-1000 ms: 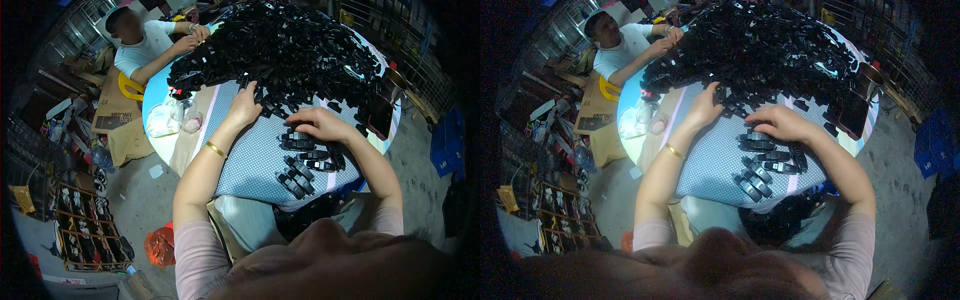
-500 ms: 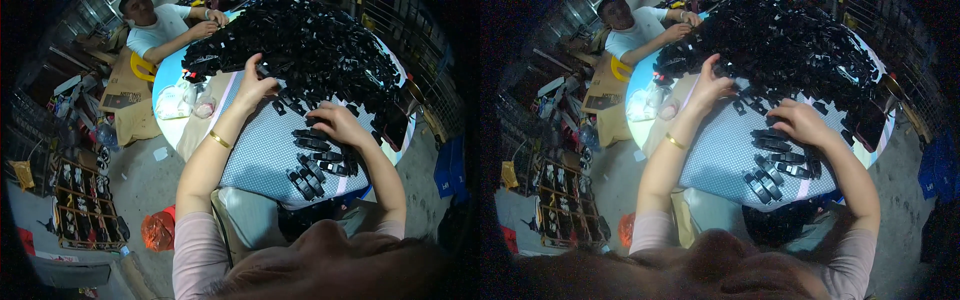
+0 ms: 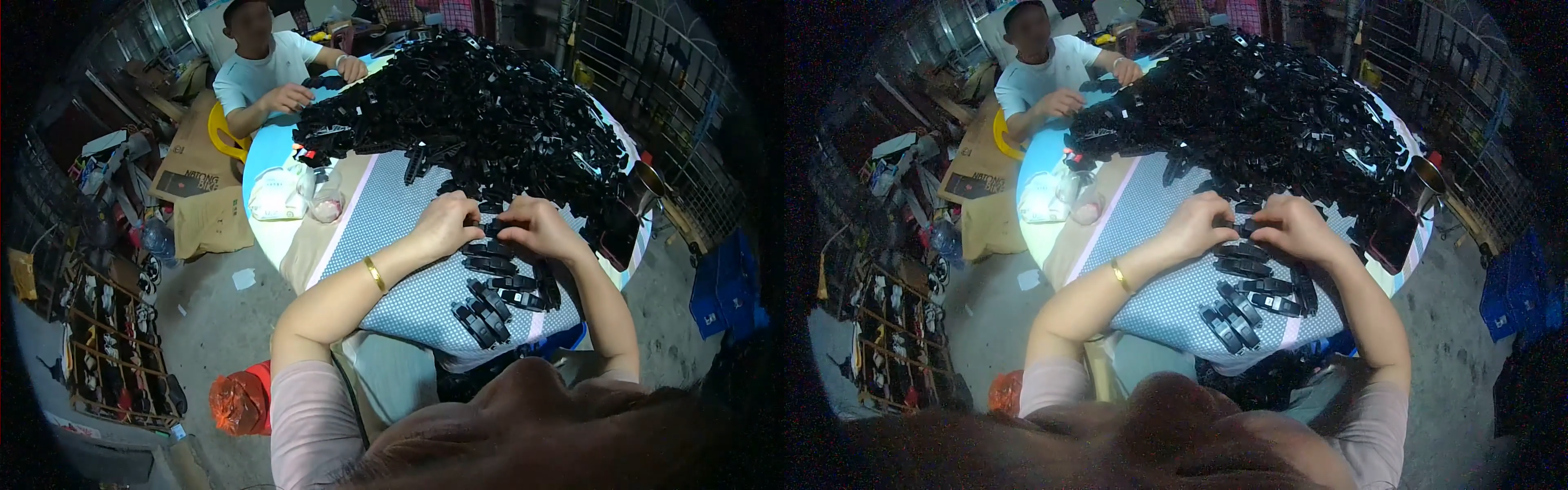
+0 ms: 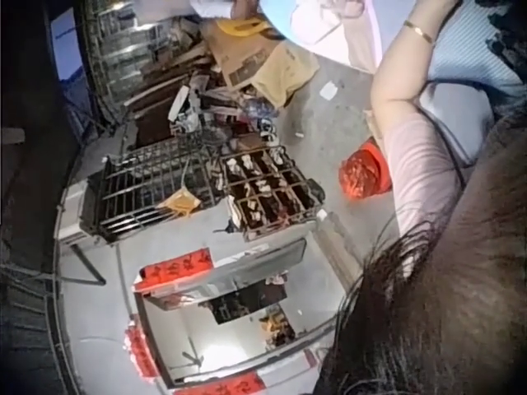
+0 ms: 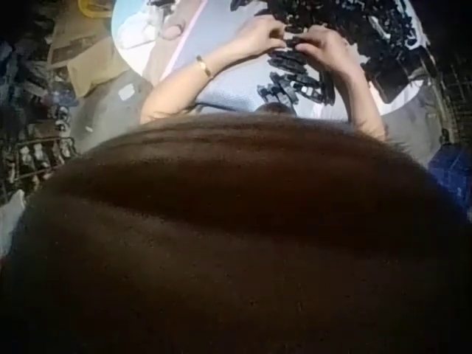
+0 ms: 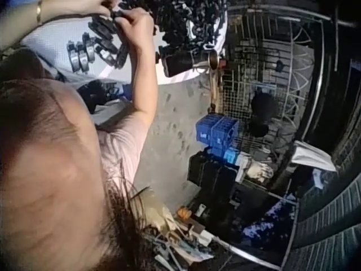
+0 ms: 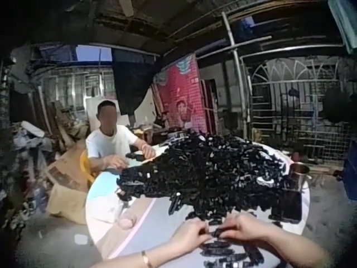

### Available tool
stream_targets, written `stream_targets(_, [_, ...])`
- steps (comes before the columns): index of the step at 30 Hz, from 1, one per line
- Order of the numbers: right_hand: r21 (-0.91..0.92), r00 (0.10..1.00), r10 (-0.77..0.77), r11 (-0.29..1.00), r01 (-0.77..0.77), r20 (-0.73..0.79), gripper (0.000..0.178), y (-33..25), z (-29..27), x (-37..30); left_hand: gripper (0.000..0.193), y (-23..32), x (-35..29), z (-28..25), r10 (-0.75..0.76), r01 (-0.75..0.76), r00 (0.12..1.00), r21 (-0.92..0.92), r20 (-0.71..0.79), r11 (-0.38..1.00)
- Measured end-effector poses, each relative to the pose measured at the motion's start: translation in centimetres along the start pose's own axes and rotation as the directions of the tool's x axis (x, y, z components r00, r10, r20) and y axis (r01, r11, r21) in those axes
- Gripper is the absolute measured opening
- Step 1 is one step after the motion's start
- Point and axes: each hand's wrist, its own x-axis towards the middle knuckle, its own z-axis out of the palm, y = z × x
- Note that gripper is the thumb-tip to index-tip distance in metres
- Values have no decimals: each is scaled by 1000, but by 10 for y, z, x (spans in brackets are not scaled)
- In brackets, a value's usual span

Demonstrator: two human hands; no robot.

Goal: Sorting a large pile of black plastic components into organized rows on a table.

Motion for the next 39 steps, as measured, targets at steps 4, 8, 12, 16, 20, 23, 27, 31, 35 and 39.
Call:
stream_targets(4, [-158,996,81,985,-75,27,26,-4,-3,1,24,-1,5,-5,-123,133,988,-99,98,986])
stream_targets(8, [-191,994,84,979,-71,63,26,5,-6,0,23,-2,8,-6,-135,146,986,-106,102,984])
stream_targets(12, [-201,997,60,978,-49,54,26,4,4,3,25,0,9,-6,-143,155,982,-99,120,983])
stream_targets(16, [-79,996,-86,993,85,-8,24,5,14,3,24,8,10,-5,-136,170,968,-151,210,974])
stream_targets(20, [-31,999,-43,999,43,-3,24,5,13,1,25,6,11,-9,-15,37,973,-91,230,995])
stream_targets(23, [87,993,-45,996,35,109,23,4,8,1,30,-3,13,-15,57,-20,959,-132,278,991])
stream_targets(27, [225,984,-80,973,42,161,23,6,5,3,30,-22,13,-18,51,-50,982,-11,183,999])
stream_targets(31, [-104,988,95,989,-108,-120,25,4,-13,3,26,-37,15,-15,-22,15,996,85,81,996])
stream_targets(35, [-438,901,332,792,-427,-279,31,26,-40,-12,24,-44,24,-15,-83,126,973,188,-217,974])
stream_targets(39, [-527,900,415,740,-418,-131,32,30,-31,-15,32,-84,21,-8,-272,421,858,295,-435,858])
